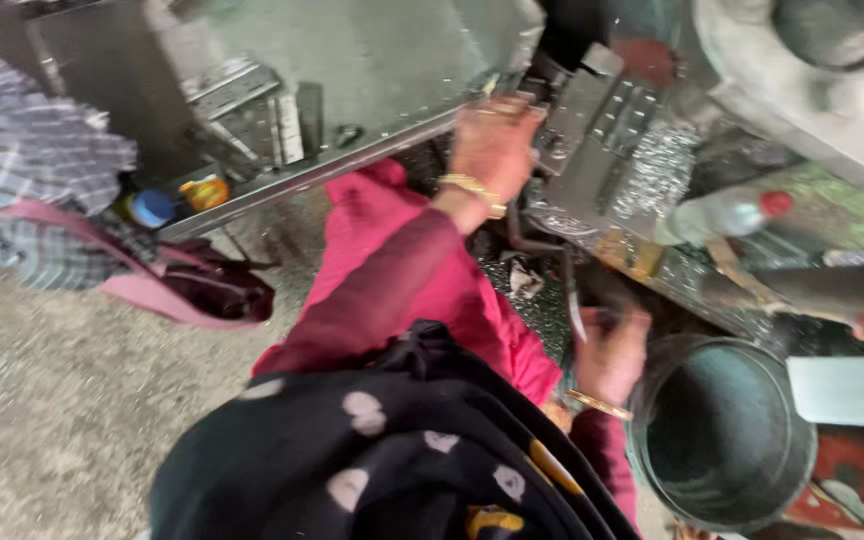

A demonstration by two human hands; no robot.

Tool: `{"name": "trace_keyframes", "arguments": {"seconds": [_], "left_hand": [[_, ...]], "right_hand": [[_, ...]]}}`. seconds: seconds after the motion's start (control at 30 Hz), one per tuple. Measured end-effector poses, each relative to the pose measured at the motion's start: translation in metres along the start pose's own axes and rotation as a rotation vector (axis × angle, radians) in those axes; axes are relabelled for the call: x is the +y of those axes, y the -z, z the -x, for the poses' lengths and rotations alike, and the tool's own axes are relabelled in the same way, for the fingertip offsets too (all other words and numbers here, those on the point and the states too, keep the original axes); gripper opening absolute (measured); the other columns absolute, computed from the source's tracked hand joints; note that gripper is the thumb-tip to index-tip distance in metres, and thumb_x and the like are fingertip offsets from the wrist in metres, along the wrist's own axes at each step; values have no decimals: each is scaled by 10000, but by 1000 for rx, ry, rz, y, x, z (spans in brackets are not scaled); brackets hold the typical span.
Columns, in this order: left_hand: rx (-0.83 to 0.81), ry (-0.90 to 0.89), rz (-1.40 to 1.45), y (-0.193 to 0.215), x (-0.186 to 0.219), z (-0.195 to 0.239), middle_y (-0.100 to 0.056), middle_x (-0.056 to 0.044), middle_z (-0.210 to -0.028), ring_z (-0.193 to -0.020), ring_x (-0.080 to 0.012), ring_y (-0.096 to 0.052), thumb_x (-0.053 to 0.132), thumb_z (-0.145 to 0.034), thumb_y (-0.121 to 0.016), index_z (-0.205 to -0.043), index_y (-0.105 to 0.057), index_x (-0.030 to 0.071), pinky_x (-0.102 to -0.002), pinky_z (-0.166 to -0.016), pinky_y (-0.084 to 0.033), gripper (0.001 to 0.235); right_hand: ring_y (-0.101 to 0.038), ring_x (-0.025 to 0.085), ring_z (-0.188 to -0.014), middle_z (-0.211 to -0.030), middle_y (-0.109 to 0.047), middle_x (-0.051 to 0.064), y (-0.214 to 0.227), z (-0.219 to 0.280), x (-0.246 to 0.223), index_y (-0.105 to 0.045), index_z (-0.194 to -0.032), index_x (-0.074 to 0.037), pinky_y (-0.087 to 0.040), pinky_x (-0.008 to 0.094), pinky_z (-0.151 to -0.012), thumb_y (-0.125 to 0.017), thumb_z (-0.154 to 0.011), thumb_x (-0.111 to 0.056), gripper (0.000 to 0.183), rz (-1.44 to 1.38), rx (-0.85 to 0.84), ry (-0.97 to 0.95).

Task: The person assembles metal hinge plates by placing them into a press machine and then moving the finished parts into a metal container.

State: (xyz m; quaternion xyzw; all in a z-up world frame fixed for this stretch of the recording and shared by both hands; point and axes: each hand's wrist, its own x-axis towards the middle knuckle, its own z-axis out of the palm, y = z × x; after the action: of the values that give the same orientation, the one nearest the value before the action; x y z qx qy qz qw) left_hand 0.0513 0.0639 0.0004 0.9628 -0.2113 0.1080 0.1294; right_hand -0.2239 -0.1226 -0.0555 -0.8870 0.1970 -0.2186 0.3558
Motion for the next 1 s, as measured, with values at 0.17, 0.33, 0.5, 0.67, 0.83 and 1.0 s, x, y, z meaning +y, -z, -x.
{"name": "trace_keyframes", "arguments": {"seconds": [0.17,0.33,0.5,0.67,0.83,1.0], "left_hand": [[38,809,-543,12,-214,65,-671,-80,-1246,-1184,-363,-612,377,-866,-584,-1211,-651,157,-637,-934,-474,415],[66,599,-302,-45,-283,66,-709,-132,-1242,-1230,-310,-642,159,-1086,-543,-1212,-700,70,-419,-1084,-503,219],[-31,519,-166,16,-243,19,-748,-140,-1086,-997,-349,-708,206,-873,-663,-1103,-749,140,-457,-845,-568,254],[13,154,281,31,-102,-3,-743,-156,-1103,-1019,-386,-690,159,-822,-653,-1051,-771,160,-473,-894,-550,258],[-131,41,516,16,31,-27,-696,-158,-1234,-1177,-351,-639,162,-879,-600,-1212,-718,149,-462,-1027,-508,353],[-23,-118,102,-31,71,18,-480,-189,-1524,-1404,-371,-430,159,-1003,-540,-1399,-575,41,-526,-1030,-431,416]], "right_hand": [[-677,219,-969,-1111,-667,145,30,-41,-65,-627,-1248,52,-533,358,-901,-712,-1072,-199,319,-160,83,97],[-699,327,-983,-1095,-700,170,30,-48,-85,-665,-1209,5,-532,414,-878,-722,-1054,-219,279,88,59,173],[-713,351,-960,-1077,-705,170,33,-45,-89,-690,-1153,-45,-540,426,-836,-720,-1011,-235,239,120,5,93],[-713,346,-943,-1077,-714,166,30,-45,-85,-693,-1136,-45,-541,417,-809,-735,-984,-240,250,144,33,79],[-718,329,-916,-1069,-715,170,31,-46,-78,-675,-1164,-15,-537,395,-797,-716,-973,-225,287,64,65,30],[-739,260,-843,-991,-731,136,31,-46,-82,-654,-1155,-12,-552,354,-772,-696,-983,-235,284,-94,17,-74]]}}
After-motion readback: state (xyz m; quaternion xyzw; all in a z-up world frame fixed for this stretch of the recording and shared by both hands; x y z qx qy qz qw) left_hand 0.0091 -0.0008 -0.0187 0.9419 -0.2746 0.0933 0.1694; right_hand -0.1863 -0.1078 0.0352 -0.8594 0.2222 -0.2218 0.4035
